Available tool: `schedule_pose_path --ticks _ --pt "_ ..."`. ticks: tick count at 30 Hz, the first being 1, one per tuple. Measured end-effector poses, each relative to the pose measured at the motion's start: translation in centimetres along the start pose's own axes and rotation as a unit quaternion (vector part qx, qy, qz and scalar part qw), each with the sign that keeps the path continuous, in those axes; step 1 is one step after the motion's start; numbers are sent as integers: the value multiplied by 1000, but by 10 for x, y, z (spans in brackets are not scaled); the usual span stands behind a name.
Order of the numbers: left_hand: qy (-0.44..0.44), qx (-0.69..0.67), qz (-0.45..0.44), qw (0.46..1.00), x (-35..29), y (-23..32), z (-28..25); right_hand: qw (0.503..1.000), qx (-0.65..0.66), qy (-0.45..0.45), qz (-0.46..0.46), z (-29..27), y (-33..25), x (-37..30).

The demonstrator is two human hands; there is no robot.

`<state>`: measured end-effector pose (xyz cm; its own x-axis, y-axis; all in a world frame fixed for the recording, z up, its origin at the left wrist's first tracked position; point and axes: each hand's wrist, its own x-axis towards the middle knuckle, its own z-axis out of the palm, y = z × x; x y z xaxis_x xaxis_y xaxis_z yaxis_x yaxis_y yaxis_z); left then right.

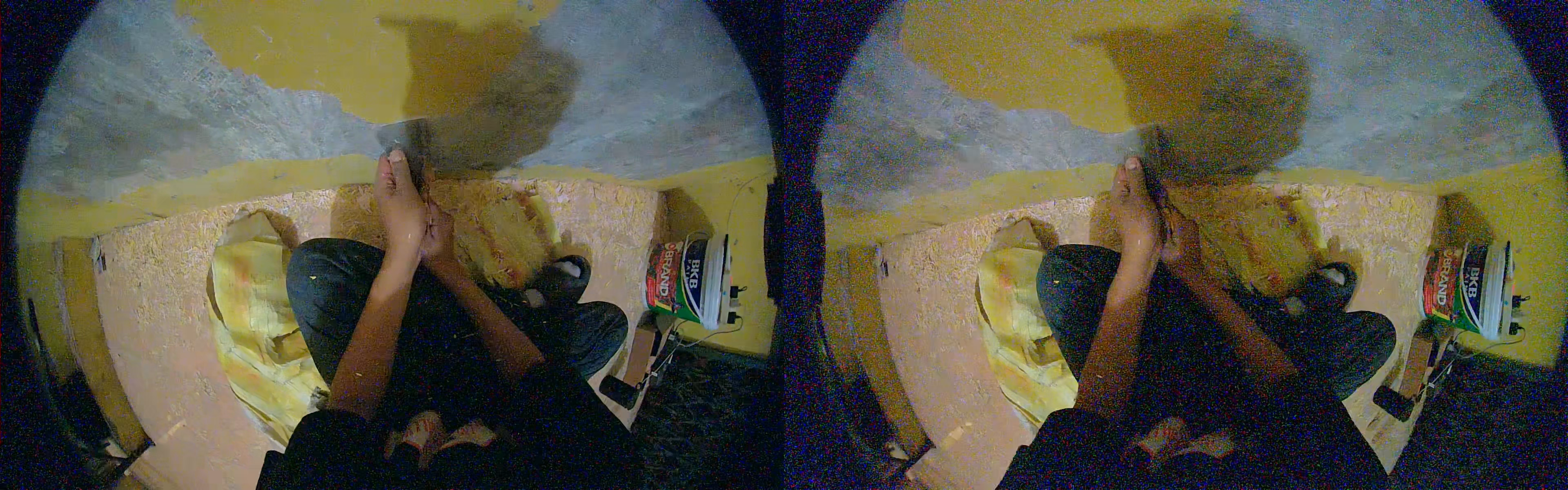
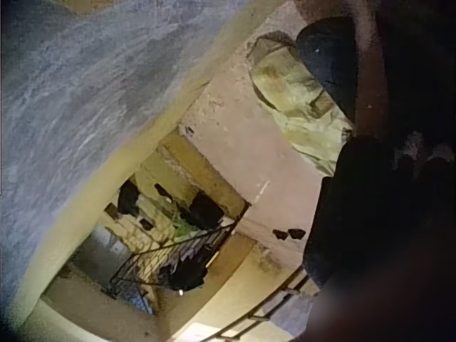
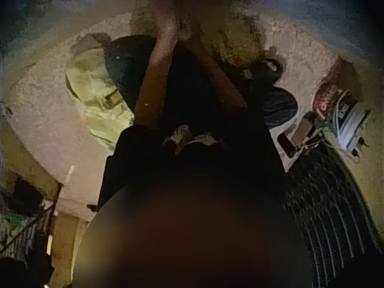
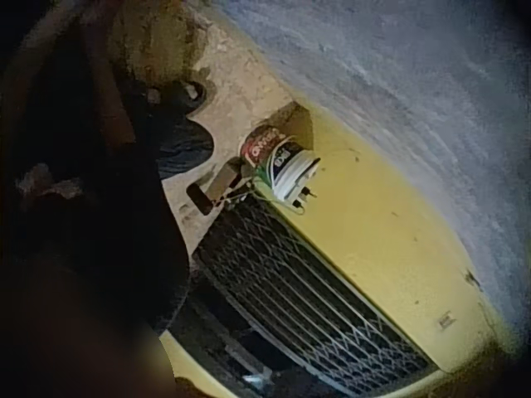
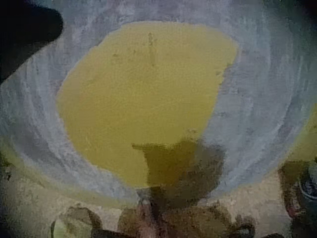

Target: The person scrapes old yellow paint from a concrete wall using a metal putty knife.

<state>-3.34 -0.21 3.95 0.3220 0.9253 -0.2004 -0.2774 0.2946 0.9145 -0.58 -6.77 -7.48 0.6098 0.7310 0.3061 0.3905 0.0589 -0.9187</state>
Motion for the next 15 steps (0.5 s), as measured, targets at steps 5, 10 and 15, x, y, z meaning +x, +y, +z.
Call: schedule_pose_path --ticks 5,10,15 --pt "-26 -58 52 997 12 -10 -10 991 -114 -30 66 1 -15 5" --pt "-32 -107 -23 993 9 2 -1 990 -113 -10 80 -6 -22 12" --pt "15 -117 64 991 17 58 -5 981 -106 -78 141 -8 -111 66"
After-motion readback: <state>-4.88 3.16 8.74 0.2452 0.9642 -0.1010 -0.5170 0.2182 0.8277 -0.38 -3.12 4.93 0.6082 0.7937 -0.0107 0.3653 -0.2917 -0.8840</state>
